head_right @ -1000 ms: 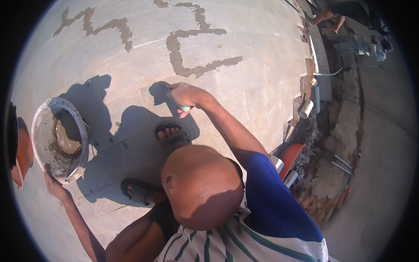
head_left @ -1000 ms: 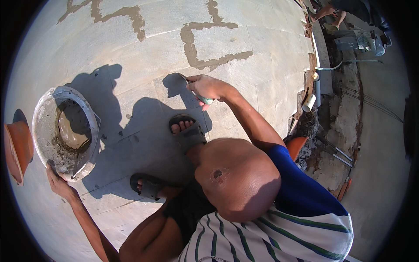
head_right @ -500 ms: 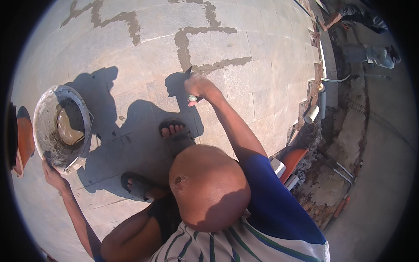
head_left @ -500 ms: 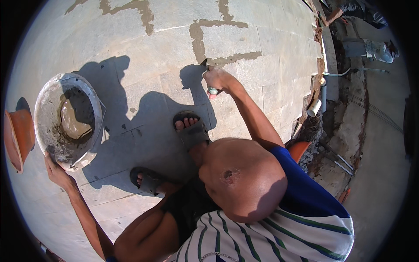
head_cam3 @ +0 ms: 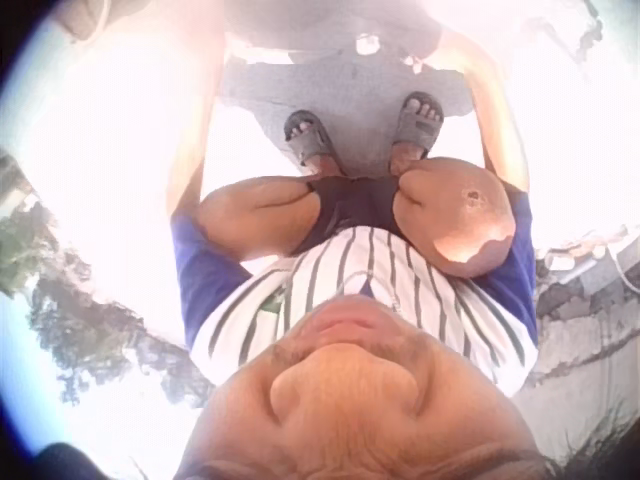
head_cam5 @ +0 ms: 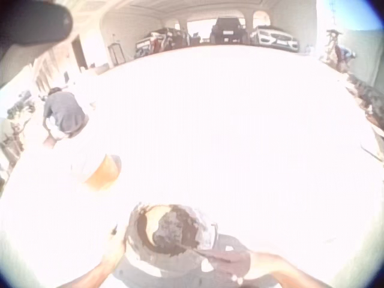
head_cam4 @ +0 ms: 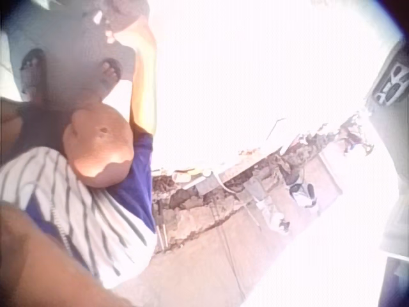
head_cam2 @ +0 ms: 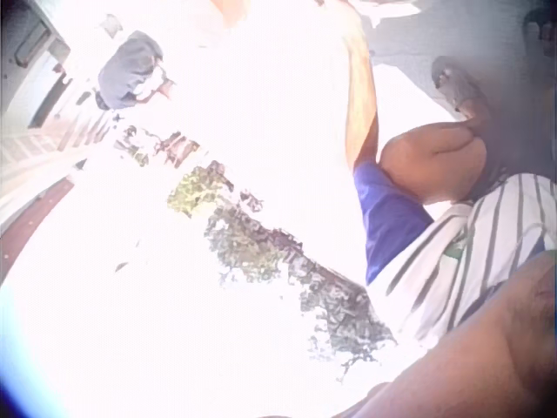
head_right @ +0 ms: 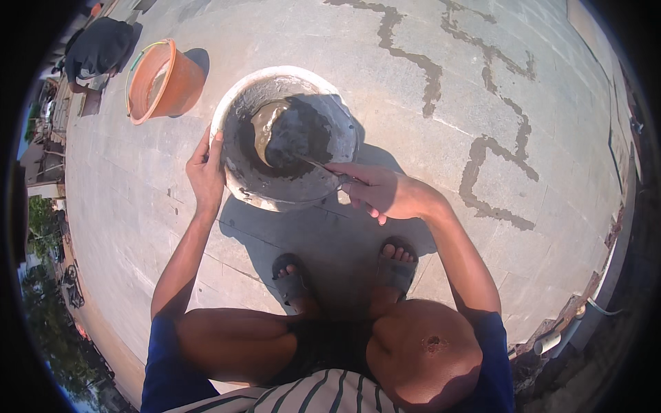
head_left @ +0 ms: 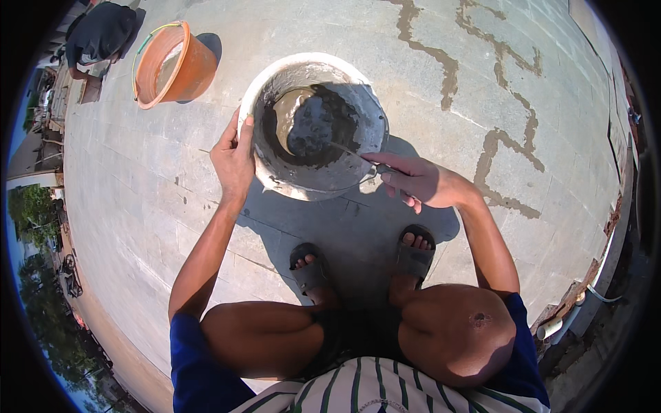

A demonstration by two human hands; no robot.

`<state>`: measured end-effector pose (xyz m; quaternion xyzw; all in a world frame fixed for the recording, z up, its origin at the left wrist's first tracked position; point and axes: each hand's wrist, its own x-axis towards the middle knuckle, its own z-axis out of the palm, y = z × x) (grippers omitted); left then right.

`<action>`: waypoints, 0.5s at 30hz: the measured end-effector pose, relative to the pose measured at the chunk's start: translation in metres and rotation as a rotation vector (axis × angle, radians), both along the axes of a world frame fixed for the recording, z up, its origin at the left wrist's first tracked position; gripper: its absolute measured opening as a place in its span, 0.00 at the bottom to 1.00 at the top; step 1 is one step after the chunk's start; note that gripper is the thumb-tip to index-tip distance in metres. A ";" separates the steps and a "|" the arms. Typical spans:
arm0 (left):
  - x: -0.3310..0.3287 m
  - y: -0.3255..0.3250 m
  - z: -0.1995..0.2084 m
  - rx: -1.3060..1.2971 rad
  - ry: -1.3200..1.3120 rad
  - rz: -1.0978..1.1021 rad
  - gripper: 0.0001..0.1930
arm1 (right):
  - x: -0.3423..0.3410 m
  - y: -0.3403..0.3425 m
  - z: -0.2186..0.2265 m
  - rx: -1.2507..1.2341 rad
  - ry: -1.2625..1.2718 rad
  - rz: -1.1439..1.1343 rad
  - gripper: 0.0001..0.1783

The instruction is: The person scoops grout from a bucket using a trowel and applies it into the gaps between floor tiles. They spread the grout across the tile surface, filling the joints, and occasionally wipe the trowel with a cloth.

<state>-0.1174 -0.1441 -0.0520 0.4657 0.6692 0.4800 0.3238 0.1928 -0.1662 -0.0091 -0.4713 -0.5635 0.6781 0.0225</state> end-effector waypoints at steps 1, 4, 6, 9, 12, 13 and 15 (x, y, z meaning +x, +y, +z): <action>0.004 0.000 0.015 -0.009 0.071 -0.038 0.21 | -0.011 0.004 -0.009 0.229 -0.023 0.073 0.26; 0.007 -0.006 0.035 0.193 0.181 -0.106 0.19 | -0.057 0.020 -0.051 0.707 0.025 0.245 0.25; 0.012 -0.011 0.035 0.076 0.162 -0.137 0.20 | -0.083 0.028 -0.040 0.661 -0.243 0.392 0.24; 0.020 -0.008 0.024 0.051 0.147 -0.197 0.20 | -0.093 0.031 -0.085 0.829 -0.505 0.555 0.24; 0.033 0.010 0.025 0.085 0.191 -0.233 0.21 | -0.077 0.051 -0.118 0.828 -0.387 0.700 0.26; 0.042 0.017 0.031 0.100 0.207 -0.253 0.21 | -0.071 0.058 -0.120 0.861 -0.192 0.680 0.26; 0.054 0.022 0.056 0.032 0.109 -0.272 0.22 | -0.032 0.070 -0.113 0.908 0.137 0.588 0.27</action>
